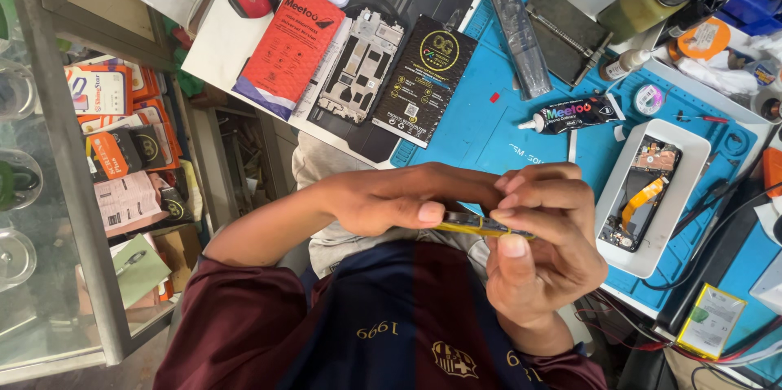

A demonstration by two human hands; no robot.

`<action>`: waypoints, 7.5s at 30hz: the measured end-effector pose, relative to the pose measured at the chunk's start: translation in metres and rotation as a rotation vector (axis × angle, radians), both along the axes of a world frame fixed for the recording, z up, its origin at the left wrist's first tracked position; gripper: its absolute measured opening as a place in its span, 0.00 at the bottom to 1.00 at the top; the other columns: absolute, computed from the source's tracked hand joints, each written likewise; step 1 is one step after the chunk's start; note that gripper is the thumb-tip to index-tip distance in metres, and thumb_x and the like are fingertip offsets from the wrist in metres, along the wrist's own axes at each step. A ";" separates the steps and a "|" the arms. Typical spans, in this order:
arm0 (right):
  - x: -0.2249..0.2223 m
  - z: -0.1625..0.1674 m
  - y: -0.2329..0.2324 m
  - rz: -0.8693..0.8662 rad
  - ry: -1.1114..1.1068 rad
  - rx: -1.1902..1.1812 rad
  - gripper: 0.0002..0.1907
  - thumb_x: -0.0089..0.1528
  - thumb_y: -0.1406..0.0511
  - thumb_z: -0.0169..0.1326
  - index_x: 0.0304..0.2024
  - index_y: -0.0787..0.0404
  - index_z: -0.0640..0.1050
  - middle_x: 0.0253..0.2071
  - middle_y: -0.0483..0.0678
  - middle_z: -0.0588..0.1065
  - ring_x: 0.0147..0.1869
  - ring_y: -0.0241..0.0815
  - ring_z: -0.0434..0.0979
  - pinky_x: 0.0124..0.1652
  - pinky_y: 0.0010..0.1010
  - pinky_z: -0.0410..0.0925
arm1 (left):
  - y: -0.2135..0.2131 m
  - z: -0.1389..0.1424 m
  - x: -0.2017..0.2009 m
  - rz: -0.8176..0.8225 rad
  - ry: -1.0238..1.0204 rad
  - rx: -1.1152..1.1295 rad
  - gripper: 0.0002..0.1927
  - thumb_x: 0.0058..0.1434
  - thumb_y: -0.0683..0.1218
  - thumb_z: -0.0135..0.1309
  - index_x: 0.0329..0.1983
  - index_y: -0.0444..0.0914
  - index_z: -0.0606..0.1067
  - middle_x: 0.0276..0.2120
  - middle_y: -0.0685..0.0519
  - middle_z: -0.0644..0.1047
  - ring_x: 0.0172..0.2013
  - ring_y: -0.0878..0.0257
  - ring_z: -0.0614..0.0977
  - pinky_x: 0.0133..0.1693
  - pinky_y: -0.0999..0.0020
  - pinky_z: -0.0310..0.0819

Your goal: The person works on a smartphone held closed with rubber bands, peeling the back cover and battery area, then uses multimeter test probes on a battery pack, handles a replacement battery and its packaging, and presses the battery into the phone body on the repair mat.

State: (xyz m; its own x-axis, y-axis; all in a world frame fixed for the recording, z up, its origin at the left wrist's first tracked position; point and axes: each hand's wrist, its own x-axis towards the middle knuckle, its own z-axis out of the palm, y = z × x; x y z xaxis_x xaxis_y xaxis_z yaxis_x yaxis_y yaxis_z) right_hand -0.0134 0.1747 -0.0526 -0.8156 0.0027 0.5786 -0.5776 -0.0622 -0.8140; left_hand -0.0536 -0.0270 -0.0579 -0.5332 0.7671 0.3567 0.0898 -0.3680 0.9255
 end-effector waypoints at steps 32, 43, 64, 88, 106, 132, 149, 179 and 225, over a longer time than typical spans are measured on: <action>-0.040 0.006 0.035 0.471 -0.023 0.053 0.15 0.66 0.62 0.63 0.49 0.67 0.81 0.50 0.60 0.77 0.51 0.56 0.81 0.47 0.40 0.78 | 0.015 -0.109 0.036 -0.140 -0.836 0.284 0.45 0.75 0.70 0.35 0.78 0.31 0.57 0.71 0.45 0.68 0.69 0.56 0.70 0.71 0.57 0.63; -0.042 -0.003 0.032 0.375 0.002 -0.005 0.16 0.68 0.59 0.61 0.43 0.68 0.81 0.40 0.57 0.77 0.45 0.55 0.82 0.41 0.38 0.78 | 0.023 -0.055 0.028 -0.301 -0.839 0.489 0.49 0.73 0.76 0.37 0.74 0.29 0.62 0.60 0.41 0.74 0.55 0.51 0.78 0.59 0.58 0.73; -0.022 0.008 0.014 0.286 -0.016 -0.102 0.11 0.64 0.62 0.65 0.35 0.66 0.81 0.37 0.52 0.78 0.44 0.48 0.81 0.48 0.45 0.81 | 0.029 -0.050 0.012 0.209 0.240 0.107 0.43 0.74 0.71 0.34 0.64 0.28 0.70 0.55 0.37 0.75 0.54 0.46 0.81 0.56 0.59 0.77; -0.034 0.002 0.020 0.106 0.079 -0.079 0.14 0.64 0.59 0.65 0.36 0.64 0.79 0.38 0.50 0.76 0.46 0.48 0.78 0.48 0.49 0.80 | 0.058 0.006 0.015 1.031 0.561 0.210 0.11 0.66 0.42 0.63 0.48 0.33 0.78 0.46 0.46 0.80 0.53 0.51 0.83 0.60 0.50 0.81; -0.026 -0.013 0.023 0.107 0.097 -0.152 0.16 0.65 0.58 0.65 0.36 0.64 0.79 0.37 0.50 0.75 0.42 0.45 0.78 0.43 0.34 0.76 | 0.066 0.006 0.026 0.978 0.424 0.263 0.08 0.65 0.39 0.62 0.46 0.32 0.78 0.46 0.47 0.81 0.53 0.53 0.84 0.61 0.51 0.80; -0.033 -0.007 0.009 0.065 -0.084 -0.203 0.13 0.70 0.60 0.60 0.44 0.65 0.75 0.43 0.49 0.72 0.49 0.44 0.74 0.50 0.37 0.73 | 0.047 0.024 0.022 0.981 0.293 0.131 0.20 0.68 0.46 0.61 0.60 0.34 0.72 0.56 0.46 0.76 0.59 0.57 0.78 0.64 0.62 0.70; -0.110 -0.022 0.083 0.373 -0.694 -1.110 0.18 0.80 0.63 0.42 0.65 0.70 0.70 0.61 0.59 0.74 0.66 0.54 0.75 0.71 0.48 0.65 | 0.064 -0.023 0.028 1.106 0.333 0.027 0.36 0.65 0.39 0.70 0.72 0.35 0.65 0.43 0.49 0.78 0.37 0.68 0.82 0.39 0.78 0.83; -0.085 -0.015 0.081 0.442 -0.741 -1.157 0.19 0.81 0.61 0.37 0.64 0.71 0.69 0.63 0.58 0.73 0.66 0.53 0.71 0.71 0.44 0.61 | 0.073 0.008 0.046 1.102 0.078 0.128 0.28 0.71 0.35 0.58 0.73 0.31 0.66 0.47 0.47 0.74 0.41 0.67 0.82 0.39 0.78 0.83; -0.051 0.014 0.059 0.331 -0.497 -1.151 0.20 0.81 0.60 0.40 0.69 0.67 0.62 0.70 0.57 0.62 0.76 0.47 0.60 0.75 0.44 0.55 | 0.050 0.004 0.049 0.957 -0.146 0.140 0.21 0.68 0.32 0.61 0.62 0.26 0.70 0.30 0.50 0.78 0.32 0.69 0.81 0.37 0.77 0.81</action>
State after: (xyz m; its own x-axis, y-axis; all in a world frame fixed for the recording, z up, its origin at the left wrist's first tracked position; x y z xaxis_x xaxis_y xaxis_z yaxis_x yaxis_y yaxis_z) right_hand -0.0641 0.2340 -0.0382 -0.9986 0.0512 0.0151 -0.0534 -0.9462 -0.3191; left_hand -0.0045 0.0228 -0.0538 -0.9544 -0.0572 0.2930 0.2961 -0.3064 0.9047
